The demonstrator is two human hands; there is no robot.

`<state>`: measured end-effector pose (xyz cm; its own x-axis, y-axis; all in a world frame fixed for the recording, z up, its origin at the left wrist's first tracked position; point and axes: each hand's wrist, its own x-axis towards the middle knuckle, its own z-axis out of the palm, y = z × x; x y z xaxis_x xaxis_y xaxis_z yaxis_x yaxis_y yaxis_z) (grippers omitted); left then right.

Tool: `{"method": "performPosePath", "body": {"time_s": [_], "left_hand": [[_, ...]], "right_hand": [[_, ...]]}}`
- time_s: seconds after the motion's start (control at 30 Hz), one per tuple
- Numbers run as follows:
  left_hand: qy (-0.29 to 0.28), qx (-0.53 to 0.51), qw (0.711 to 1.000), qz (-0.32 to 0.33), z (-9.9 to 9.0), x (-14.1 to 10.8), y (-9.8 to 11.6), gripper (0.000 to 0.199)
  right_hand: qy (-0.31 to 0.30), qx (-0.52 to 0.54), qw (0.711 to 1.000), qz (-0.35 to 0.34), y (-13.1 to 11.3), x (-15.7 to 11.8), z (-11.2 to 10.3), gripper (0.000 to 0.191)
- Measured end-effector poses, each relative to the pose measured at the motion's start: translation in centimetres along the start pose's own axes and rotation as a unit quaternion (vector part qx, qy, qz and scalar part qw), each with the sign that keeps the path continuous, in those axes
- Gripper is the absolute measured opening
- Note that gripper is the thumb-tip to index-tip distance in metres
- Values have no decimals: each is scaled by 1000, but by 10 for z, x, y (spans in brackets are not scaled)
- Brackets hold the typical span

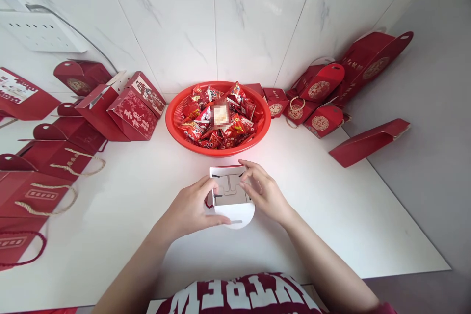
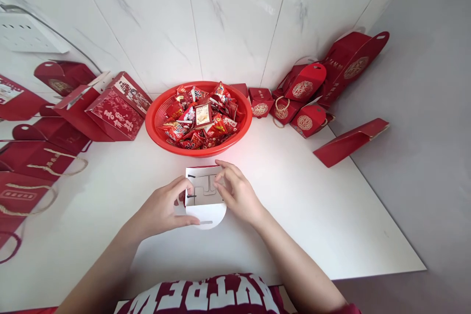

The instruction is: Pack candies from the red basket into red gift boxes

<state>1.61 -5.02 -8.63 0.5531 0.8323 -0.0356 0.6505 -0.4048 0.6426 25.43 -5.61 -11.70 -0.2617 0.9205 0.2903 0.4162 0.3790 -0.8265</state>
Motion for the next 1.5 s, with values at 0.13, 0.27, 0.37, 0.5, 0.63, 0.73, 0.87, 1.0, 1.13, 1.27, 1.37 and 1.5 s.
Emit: {"method": "performPosePath", "body": {"time_s": [0.13,0.27,0.37,0.5,0.63,0.73,0.87,1.0,1.13,1.27,1.37,1.5], "left_hand": [[21,26,999,4,6,2,-6,38],[66,68,994,55,15,6,-17,43],[124,99,983,90,18,8,-22,65],[66,-17,992,109,24,10,-24,93],[-1,-114,985,127,34,12,-26,104],[-12,-122,984,130,39,13,-27,117],[-17,-139,984,110,42,12,-26,125],[4,-183,979,90,49,12,-27,122],[55,-225,965,126,62,15,-32,128],[50,-310,941,130,70,19,-39,137],[56,-336,931,134,72,21,-44,131],[81,-304,938,147,72,25,-48,137]], "right_hand": [[-105,-19,994,-20,6,0,-9,57],[-123,-36,991,-36,11,-1,-13,76],[-125,-33,991,-39,10,-1,-16,76],[-143,-11,988,-62,5,-1,-22,81],[-146,30,987,-66,2,-1,-28,74],[-127,32,991,-21,6,-1,-24,66],[-77,20,995,58,13,0,-12,46],[-55,27,991,121,9,5,-10,32],[-118,42,985,118,0,18,-17,32],[-100,85,984,121,5,23,-3,30],[-22,197,968,152,22,19,25,38],[55,326,928,175,43,18,57,66]]}}
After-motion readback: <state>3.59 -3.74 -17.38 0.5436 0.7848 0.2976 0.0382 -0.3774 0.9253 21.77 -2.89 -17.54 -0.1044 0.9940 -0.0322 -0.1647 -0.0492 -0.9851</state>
